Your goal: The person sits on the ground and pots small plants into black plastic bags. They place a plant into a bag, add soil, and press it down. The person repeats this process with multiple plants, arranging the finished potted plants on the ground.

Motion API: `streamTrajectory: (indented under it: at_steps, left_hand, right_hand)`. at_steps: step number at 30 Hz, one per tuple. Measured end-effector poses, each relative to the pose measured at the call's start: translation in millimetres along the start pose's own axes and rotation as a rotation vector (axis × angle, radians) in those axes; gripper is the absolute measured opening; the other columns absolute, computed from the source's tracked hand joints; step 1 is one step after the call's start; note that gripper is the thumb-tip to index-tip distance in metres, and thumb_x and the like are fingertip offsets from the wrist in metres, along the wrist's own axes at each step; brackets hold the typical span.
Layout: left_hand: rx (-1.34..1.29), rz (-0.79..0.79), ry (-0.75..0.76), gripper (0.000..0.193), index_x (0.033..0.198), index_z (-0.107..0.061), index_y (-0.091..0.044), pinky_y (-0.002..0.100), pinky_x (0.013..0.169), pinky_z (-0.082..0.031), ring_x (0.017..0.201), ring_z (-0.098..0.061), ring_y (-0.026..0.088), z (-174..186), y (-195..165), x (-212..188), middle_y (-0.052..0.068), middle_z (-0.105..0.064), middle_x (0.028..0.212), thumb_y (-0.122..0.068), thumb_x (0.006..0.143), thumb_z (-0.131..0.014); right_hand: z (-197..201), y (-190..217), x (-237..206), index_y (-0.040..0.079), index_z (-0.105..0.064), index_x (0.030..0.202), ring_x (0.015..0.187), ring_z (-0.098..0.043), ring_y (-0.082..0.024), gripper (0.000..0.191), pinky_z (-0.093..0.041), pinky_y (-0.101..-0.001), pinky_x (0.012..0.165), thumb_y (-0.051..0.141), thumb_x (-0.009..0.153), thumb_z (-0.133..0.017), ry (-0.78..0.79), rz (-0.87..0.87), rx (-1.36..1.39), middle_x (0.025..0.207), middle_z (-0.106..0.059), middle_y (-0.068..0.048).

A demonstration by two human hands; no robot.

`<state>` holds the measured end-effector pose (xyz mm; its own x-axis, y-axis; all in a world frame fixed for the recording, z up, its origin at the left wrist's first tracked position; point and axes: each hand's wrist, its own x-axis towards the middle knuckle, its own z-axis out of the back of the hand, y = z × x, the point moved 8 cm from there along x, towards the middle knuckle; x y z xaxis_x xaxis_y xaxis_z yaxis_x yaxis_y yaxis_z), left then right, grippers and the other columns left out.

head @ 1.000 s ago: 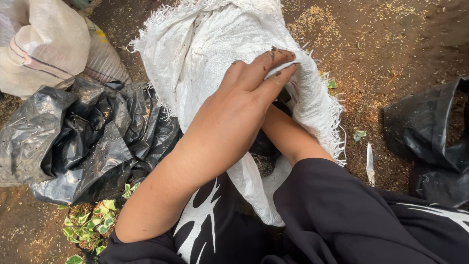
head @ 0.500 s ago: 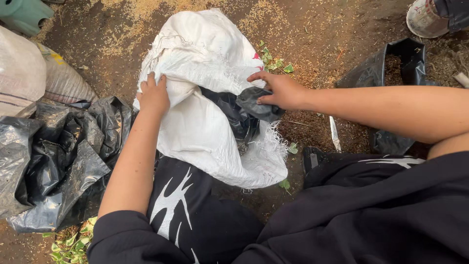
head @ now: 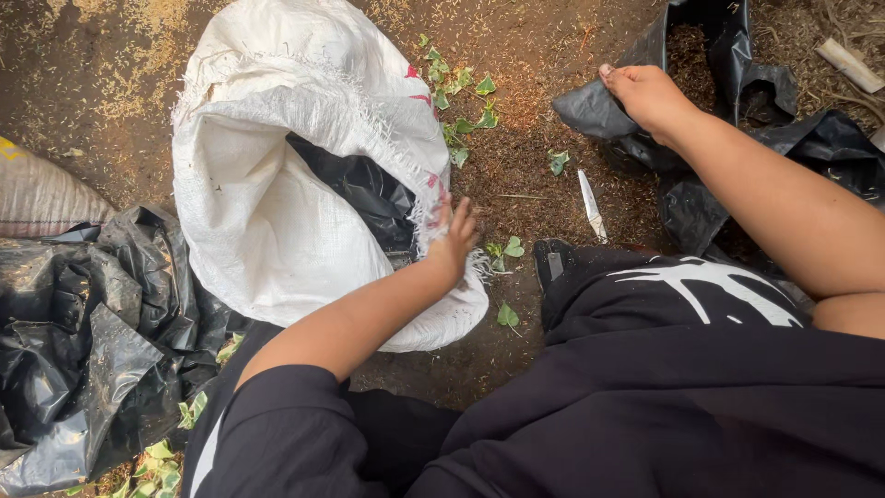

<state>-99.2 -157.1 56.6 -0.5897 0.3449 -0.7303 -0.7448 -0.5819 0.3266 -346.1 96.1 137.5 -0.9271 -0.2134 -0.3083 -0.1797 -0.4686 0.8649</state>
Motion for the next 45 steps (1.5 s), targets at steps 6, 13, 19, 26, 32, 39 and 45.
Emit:
streamTrajectory:
  at_steps: [6,13,19,26,32,39,45]
  left_hand:
    - [0.035,0.523,0.182,0.067,0.161,-0.027,-0.028,0.061,0.123,-0.006,0.157,0.000,0.031,-175,164,18,0.006,-0.003,0.173,-0.042,0.099,-0.049]
    - [-0.078,0.852,0.407,0.071,0.159,-0.024,-0.035,0.072,0.120,-0.008,0.156,-0.007,0.043,-214,267,-58,-0.003,-0.005,0.170,-0.061,0.099,-0.050]
    - [-0.448,0.808,0.399,0.047,0.139,-0.067,-0.010,0.065,0.109,-0.037,0.129,-0.060,0.041,-152,262,-32,0.015,-0.062,0.144,-0.035,0.100,-0.056]
    - [-1.354,0.133,-1.024,0.051,0.113,-0.062,-0.012,0.046,0.094,-0.051,0.114,-0.061,0.033,96,92,30,0.012,-0.061,0.118,-0.043,0.080,-0.085]
    - [-1.844,0.334,-0.941,0.049,0.119,-0.054,-0.010,0.039,0.086,-0.057,0.100,-0.072,0.024,75,12,68,0.009,-0.065,0.113,-0.025,0.083,-0.083]
    - [-2.207,0.095,-1.103,0.047,0.120,-0.051,-0.005,0.034,0.085,-0.057,0.094,-0.068,0.015,45,-11,140,0.010,-0.065,0.106,-0.017,0.086,-0.080]
    - [-2.210,0.141,-1.105,0.037,0.120,-0.056,-0.004,0.032,0.087,-0.058,0.092,-0.065,0.015,46,-19,158,0.009,-0.064,0.106,-0.019,0.093,-0.077]
  right_hand:
    - [22,-52,1,0.006,-0.069,0.118,0.120,-0.054,-0.012,0.033,-0.032,-0.0362,0.109,0.029,0.105,-0.049,-0.073,-0.234,0.136,0.125,-0.066,-0.001]
    - [2,-50,-3,0.008,-0.067,0.135,0.124,-0.057,-0.019,0.055,-0.041,-0.0323,0.107,-0.003,0.083,-0.049,0.193,-0.073,0.110,0.140,-0.066,-0.004]
    - [-29,-53,-19,0.011,-0.064,0.140,0.103,-0.067,-0.013,0.052,-0.052,-0.0284,0.095,0.001,0.090,-0.069,0.218,-0.063,0.111,0.110,-0.073,-0.004]
    - [-75,-41,-37,0.012,-0.071,0.131,0.099,-0.068,-0.014,0.038,-0.054,-0.0302,0.090,0.006,0.094,-0.071,0.248,0.128,-0.326,0.107,-0.074,-0.006]
    - [-110,-47,-50,0.013,-0.069,0.134,0.104,-0.070,-0.016,0.041,-0.055,-0.0331,0.092,0.013,0.094,-0.075,0.381,0.067,-0.375,0.115,-0.075,-0.009]
    - [-111,-41,-45,0.018,-0.046,0.154,0.119,-0.060,-0.016,0.086,-0.049,-0.0320,0.101,-0.007,0.077,-0.076,0.548,0.035,-0.118,0.126,-0.065,-0.008]
    - [-101,-69,-43,0.016,-0.038,0.159,0.112,-0.063,-0.014,0.088,-0.051,-0.0297,0.094,-0.015,0.080,-0.063,0.481,-0.096,-0.014,0.121,-0.067,-0.010]
